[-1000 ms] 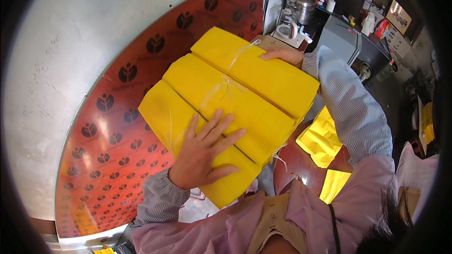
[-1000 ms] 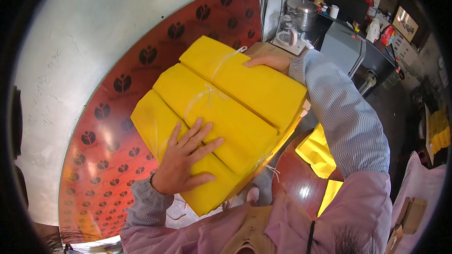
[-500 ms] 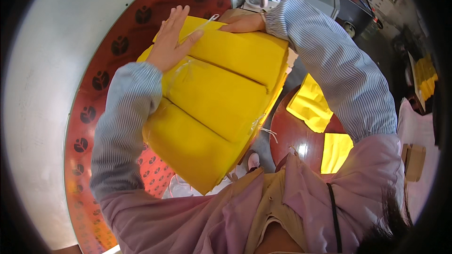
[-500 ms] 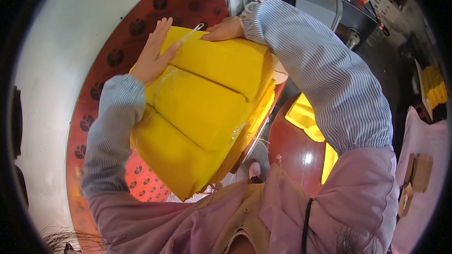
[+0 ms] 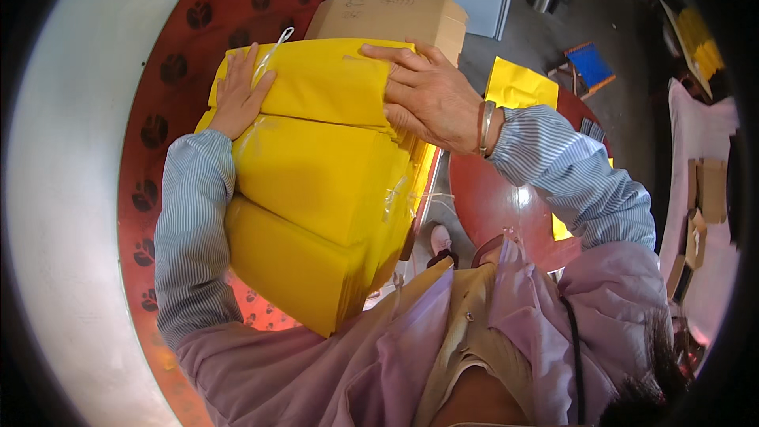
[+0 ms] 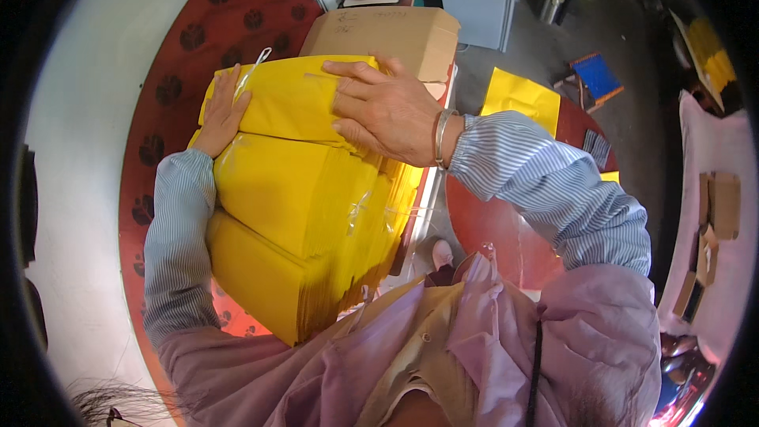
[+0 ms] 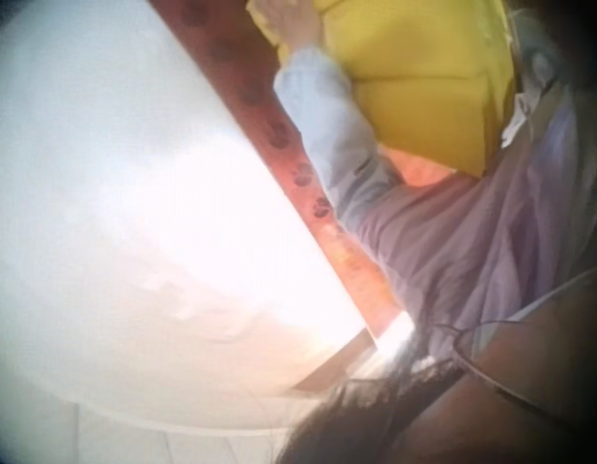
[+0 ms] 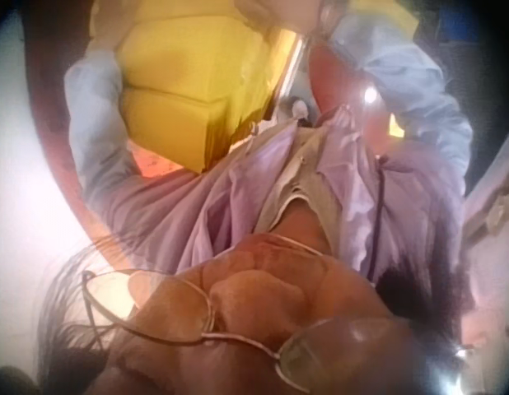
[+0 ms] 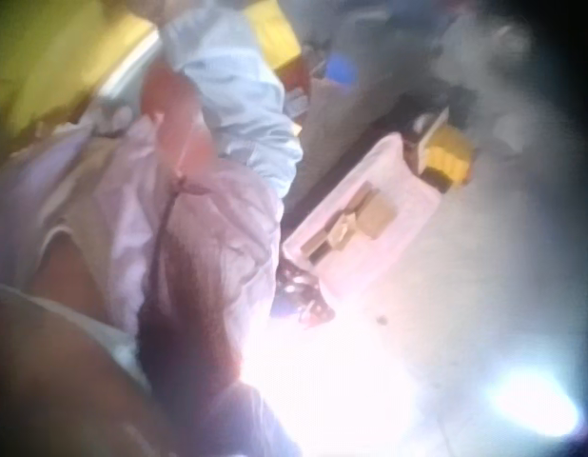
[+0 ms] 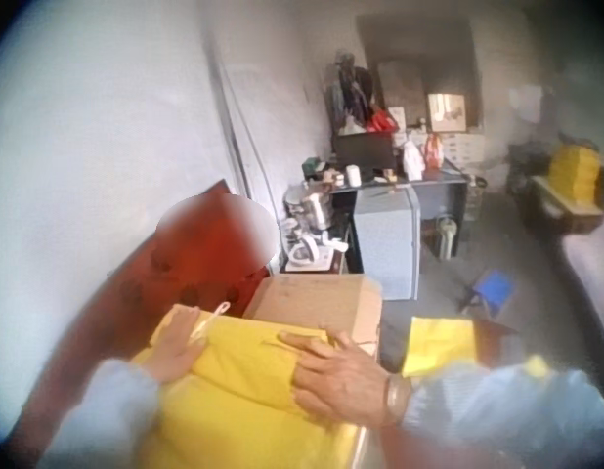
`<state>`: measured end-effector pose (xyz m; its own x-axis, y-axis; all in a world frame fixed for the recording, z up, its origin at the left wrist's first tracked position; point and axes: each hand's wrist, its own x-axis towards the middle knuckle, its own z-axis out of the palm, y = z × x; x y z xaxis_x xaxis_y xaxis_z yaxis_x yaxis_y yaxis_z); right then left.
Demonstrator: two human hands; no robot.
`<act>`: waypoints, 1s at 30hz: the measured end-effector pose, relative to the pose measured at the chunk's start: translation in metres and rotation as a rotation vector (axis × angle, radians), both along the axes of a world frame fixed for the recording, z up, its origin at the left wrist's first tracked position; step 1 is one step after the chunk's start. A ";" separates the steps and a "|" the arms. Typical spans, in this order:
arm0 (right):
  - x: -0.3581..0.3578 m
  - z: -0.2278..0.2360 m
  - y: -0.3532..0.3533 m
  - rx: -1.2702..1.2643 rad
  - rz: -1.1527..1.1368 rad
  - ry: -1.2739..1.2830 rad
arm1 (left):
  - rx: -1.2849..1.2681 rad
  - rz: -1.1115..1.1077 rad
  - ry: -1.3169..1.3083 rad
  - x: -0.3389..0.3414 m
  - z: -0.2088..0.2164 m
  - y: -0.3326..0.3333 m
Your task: The person folds yellow paper sheets on a round table, ties them with string, and stacks them. The person also folds a single sheet in half and smooths the crease.
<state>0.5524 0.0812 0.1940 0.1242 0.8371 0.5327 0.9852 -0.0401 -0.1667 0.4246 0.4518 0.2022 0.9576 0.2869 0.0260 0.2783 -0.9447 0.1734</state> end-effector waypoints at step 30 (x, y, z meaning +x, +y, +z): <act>-0.111 -0.155 -0.261 0.128 -0.238 0.532 | 0.139 0.141 0.230 0.007 0.091 -0.042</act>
